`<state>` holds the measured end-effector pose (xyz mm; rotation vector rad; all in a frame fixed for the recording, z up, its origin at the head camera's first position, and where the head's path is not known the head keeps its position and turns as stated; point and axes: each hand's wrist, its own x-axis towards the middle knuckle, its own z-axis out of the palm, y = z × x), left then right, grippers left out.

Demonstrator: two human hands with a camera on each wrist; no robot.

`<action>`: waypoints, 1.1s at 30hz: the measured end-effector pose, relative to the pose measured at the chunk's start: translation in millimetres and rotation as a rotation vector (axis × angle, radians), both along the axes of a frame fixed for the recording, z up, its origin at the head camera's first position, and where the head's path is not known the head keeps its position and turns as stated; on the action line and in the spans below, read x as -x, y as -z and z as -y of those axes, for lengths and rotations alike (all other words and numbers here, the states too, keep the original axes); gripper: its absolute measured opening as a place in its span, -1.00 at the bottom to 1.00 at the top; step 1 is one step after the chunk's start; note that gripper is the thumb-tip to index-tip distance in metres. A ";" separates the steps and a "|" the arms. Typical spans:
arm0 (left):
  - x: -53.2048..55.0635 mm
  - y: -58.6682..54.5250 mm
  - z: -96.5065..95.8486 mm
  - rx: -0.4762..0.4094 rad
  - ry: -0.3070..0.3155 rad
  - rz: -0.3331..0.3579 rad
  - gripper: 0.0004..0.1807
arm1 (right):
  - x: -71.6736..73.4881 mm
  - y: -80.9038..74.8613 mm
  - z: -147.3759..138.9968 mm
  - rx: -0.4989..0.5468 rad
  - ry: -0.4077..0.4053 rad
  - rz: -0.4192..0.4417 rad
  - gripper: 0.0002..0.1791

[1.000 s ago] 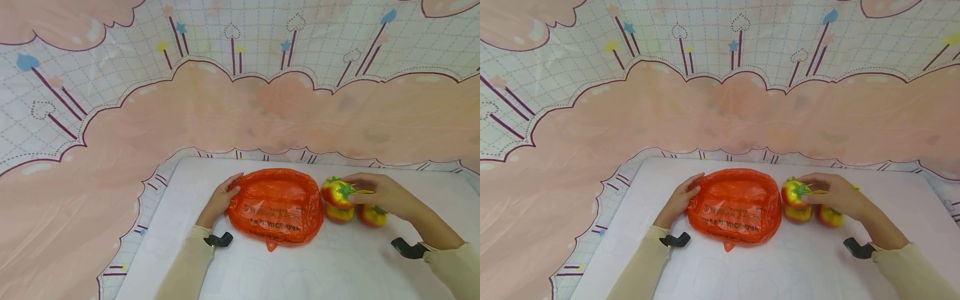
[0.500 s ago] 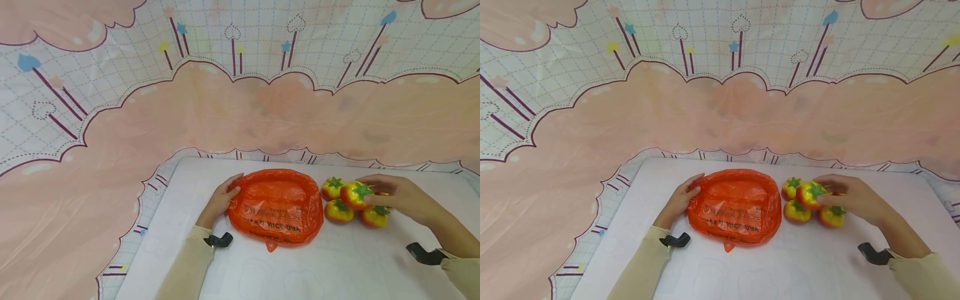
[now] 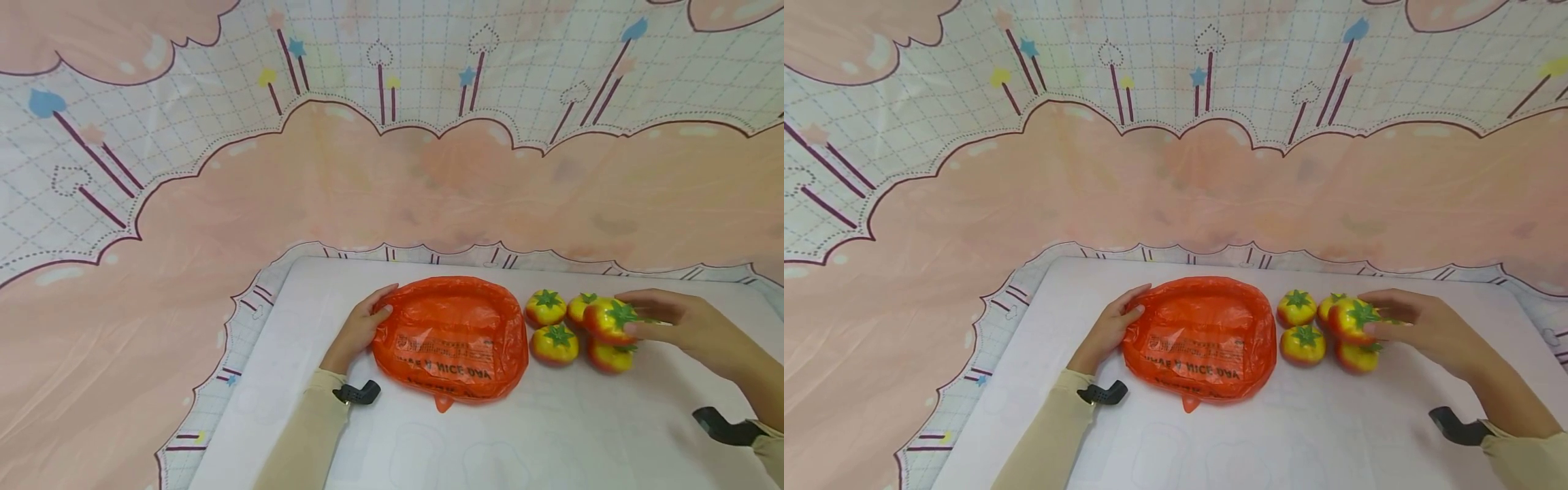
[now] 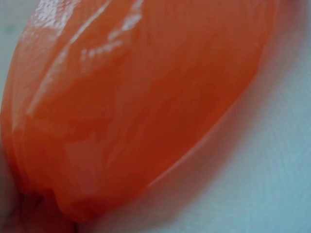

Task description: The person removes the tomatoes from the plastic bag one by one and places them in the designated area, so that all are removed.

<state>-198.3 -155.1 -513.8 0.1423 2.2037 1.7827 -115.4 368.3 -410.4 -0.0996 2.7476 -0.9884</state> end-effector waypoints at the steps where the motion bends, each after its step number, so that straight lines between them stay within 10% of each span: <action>1: -0.1 -0.1 0.0 -0.006 0.002 0.003 -0.50 | -0.8 0.8 -2.2 0.002 0.007 0.000 -0.33; 33: -3.2 -3.0 -0.4 -0.011 0.002 -0.009 -0.53 | -24.5 25.4 -55.4 -0.016 0.148 0.155 -0.05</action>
